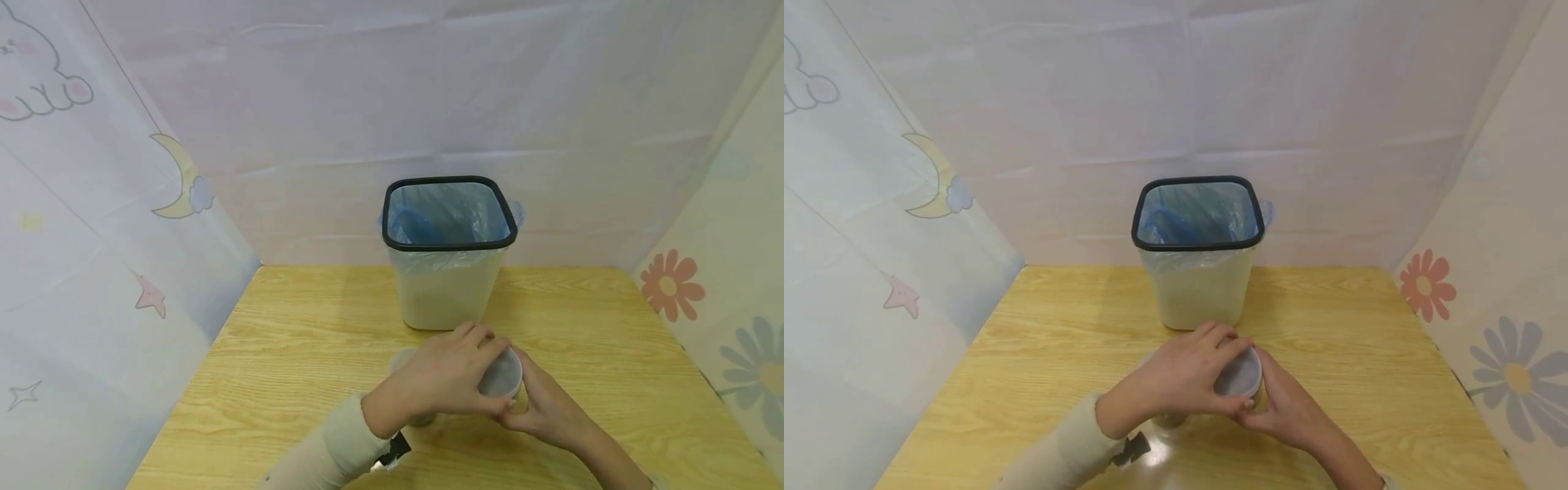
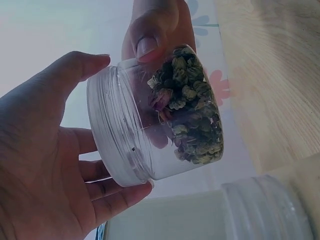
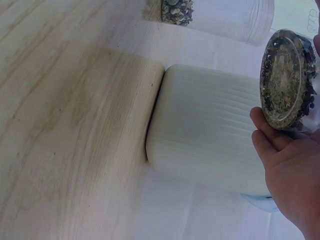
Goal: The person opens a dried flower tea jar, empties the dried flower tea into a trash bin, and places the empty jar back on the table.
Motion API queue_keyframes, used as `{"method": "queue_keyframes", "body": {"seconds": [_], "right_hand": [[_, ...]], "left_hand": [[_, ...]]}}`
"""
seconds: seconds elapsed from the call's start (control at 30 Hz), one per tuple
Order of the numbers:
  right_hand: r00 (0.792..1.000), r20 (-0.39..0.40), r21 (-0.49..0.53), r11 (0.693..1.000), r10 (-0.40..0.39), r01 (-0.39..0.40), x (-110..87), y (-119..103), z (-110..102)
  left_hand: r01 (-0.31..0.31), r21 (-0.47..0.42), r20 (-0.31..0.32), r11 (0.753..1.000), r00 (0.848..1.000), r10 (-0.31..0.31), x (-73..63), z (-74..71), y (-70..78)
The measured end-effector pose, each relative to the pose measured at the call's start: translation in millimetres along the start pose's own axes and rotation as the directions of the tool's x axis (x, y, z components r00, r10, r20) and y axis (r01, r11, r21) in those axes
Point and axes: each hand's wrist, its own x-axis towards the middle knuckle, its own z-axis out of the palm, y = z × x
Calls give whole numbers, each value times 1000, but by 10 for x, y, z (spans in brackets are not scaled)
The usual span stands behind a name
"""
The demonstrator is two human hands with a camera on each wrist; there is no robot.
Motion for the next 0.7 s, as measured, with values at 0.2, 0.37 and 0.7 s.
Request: {"method": "queue_keyframes", "body": {"seconds": [0.2, 0.37, 0.7], "right_hand": [[1000, 3, 6, 1000, 9, -9, 14, 4, 2], [1000, -18, -7, 1000, 0, 0, 32, 11, 0], [999, -47, -27, 999, 15, -16, 70, -6, 10]], "left_hand": [[9, 20, 4, 1000, 1000, -9, 0, -7, 3], [10, 70, -25, 998, 1000, -8, 4, 1, 14], [85, 161, -98, 983, 993, -70, 34, 34, 67]]}}
